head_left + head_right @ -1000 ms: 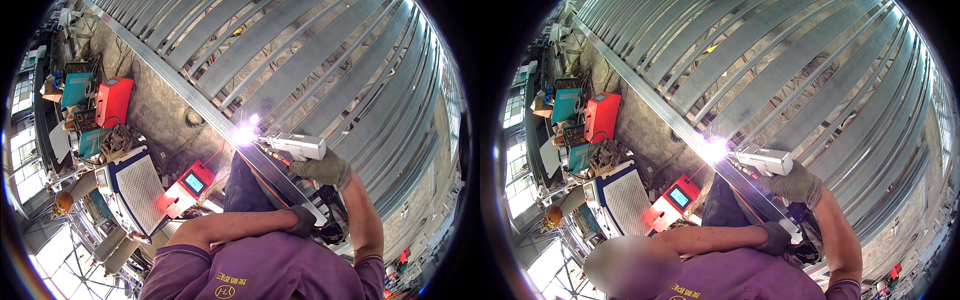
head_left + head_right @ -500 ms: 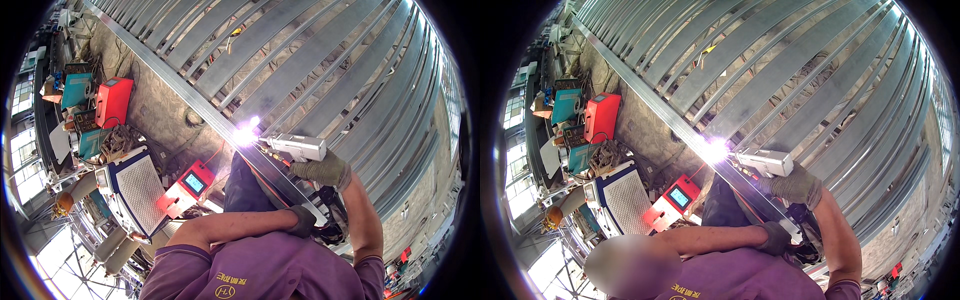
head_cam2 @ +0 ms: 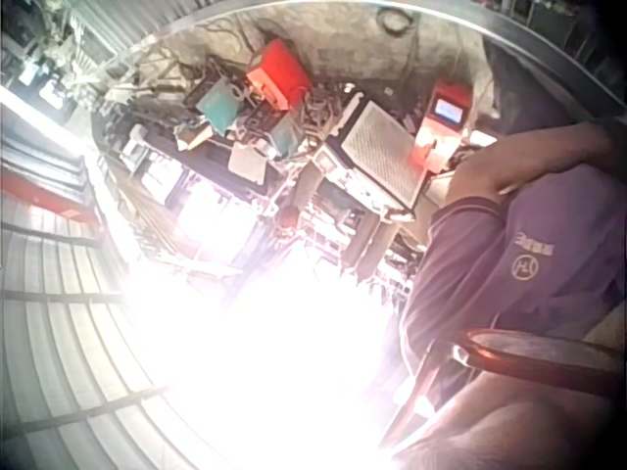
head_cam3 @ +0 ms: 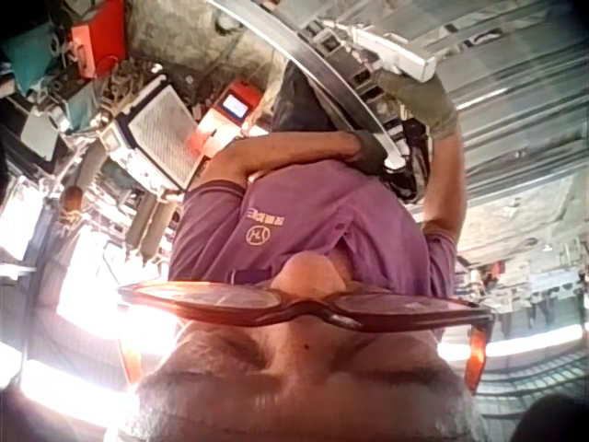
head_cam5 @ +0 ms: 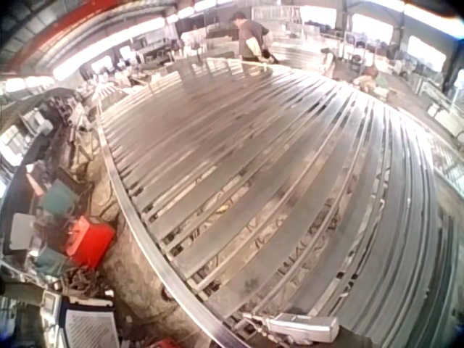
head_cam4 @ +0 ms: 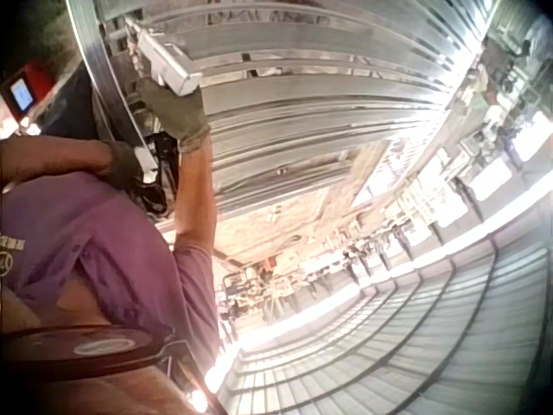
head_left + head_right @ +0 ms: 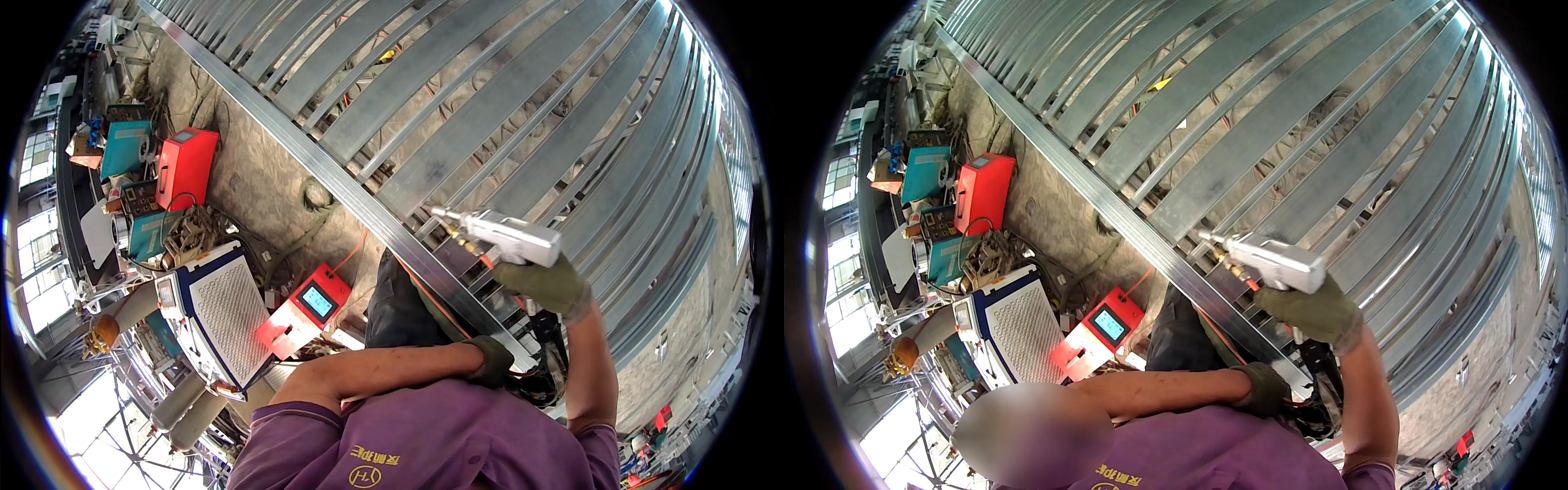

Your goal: The person welds a metal grate using a handheld welding torch, moving steadily along the seam while sparks and bright light are visible. The person holds the grate with one hand and operates the torch with the other throughout the clip.

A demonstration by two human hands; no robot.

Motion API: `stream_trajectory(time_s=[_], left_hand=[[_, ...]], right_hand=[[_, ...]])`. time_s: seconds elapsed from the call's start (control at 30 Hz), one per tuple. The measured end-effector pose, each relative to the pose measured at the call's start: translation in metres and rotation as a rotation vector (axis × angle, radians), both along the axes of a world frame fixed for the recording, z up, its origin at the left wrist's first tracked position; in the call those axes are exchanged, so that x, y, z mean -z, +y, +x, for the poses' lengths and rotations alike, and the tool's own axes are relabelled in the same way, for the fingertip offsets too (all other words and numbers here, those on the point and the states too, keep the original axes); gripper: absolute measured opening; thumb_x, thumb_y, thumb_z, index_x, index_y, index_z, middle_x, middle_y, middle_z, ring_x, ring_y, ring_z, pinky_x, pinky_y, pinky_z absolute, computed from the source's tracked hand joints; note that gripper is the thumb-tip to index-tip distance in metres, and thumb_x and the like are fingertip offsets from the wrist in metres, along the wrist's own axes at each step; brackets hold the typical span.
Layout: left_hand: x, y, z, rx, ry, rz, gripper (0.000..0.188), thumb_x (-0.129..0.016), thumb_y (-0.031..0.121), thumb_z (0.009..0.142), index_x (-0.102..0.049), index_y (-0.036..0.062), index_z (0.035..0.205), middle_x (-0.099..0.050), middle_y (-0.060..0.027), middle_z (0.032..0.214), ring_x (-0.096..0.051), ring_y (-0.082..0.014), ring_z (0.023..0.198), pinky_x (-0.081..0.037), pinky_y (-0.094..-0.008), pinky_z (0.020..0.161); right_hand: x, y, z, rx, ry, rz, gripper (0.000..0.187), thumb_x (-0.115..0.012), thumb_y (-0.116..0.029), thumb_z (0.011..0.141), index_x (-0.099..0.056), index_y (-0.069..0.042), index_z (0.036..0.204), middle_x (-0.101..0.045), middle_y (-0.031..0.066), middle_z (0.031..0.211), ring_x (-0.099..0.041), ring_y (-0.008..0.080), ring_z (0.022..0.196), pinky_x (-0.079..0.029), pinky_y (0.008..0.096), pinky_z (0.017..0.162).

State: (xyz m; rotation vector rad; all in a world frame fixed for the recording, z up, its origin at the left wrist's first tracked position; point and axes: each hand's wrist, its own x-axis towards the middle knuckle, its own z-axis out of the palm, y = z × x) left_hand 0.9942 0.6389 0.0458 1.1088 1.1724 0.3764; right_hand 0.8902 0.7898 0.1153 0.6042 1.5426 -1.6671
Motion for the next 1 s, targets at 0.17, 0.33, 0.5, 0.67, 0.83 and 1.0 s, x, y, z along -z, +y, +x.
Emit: stream_trajectory(time_s=[0.17, 0.33, 0.5, 0.67, 0.83, 1.0], left_hand=[[-0.001, -0.004, 0.003, 0.026, 0.068, -0.034, 0.042, -0.066, 0.030, 0.085, -0.076, 0.0080, 0.119, -0.077, -0.0193, 0.110, -0.074, -0.0386, 0.103, -0.058, -0.0487, 0.088], [-0.021, -0.016, -0.012, -0.051, 0.073, -0.103, 0.050, -0.070, 0.032, 0.084, -0.072, 0.0093, 0.128, -0.076, -0.0192, 0.114, -0.073, -0.0376, 0.107, -0.057, -0.0479, 0.092], [-0.032, -0.026, -0.009, -0.018, 0.112, -0.125, 0.049, -0.073, 0.037, 0.084, -0.073, 0.0089, 0.125, -0.076, -0.0214, 0.112, -0.073, -0.0398, 0.106, -0.057, -0.0489, 0.091], [-0.048, -0.023, -0.018, 0.141, 0.153, -0.072, 0.050, -0.073, 0.043, 0.084, -0.076, 0.0026, 0.114, -0.076, -0.0250, 0.108, -0.074, -0.0424, 0.102, -0.057, -0.0510, 0.090], [-0.043, -0.034, -0.015, 0.310, 0.137, -0.013, 0.054, -0.071, 0.040, 0.086, -0.069, 0.0017, 0.124, -0.074, -0.0234, 0.115, -0.072, -0.0408, 0.109, -0.055, -0.0495, 0.096], [-0.031, -0.057, -0.002, 0.408, 0.092, 0.053, 0.050, -0.069, 0.039, 0.089, -0.069, 0.0012, 0.122, -0.074, -0.0217, 0.117, -0.070, -0.0401, 0.112, -0.053, -0.0479, 0.099]], right_hand=[[-0.017, 0.032, 0.016, 0.254, 0.235, 0.092, 0.028, -0.083, -0.017, 0.089, -0.072, -0.003, 0.110, -0.069, 0.0021, 0.082, -0.064, 0.0112, 0.070, -0.052, 0.0290, 0.062], [-0.029, 0.047, 0.021, 0.335, 0.334, 0.132, 0.026, -0.084, -0.014, 0.088, -0.073, -0.002, 0.108, -0.069, 0.0033, 0.082, -0.064, 0.0121, 0.070, -0.052, 0.0297, 0.062], [-0.035, 0.066, 0.064, 0.545, 0.304, 0.189, 0.023, -0.082, -0.014, 0.089, -0.073, 0.000, 0.105, -0.069, 0.0051, 0.078, -0.065, 0.0146, 0.064, -0.051, 0.0309, 0.058], [-0.052, 0.080, 0.134, 0.780, 0.363, 0.312, 0.017, -0.080, -0.011, 0.091, -0.073, 0.000, 0.103, -0.068, 0.0048, 0.077, -0.064, 0.0139, 0.064, -0.050, 0.0296, 0.058], [-0.069, 0.056, 0.206, 1.119, 0.196, 0.421, 0.011, -0.080, -0.010, 0.091, -0.076, -0.002, 0.097, -0.069, 0.0048, 0.074, -0.066, 0.0144, 0.064, -0.051, 0.0285, 0.058], [-0.074, 0.028, 0.256, 1.254, 0.114, 0.616, 0.021, -0.079, -0.020, 0.090, -0.077, -0.002, 0.100, -0.068, 0.0044, 0.073, -0.065, 0.0136, 0.063, -0.050, 0.0275, 0.060]])
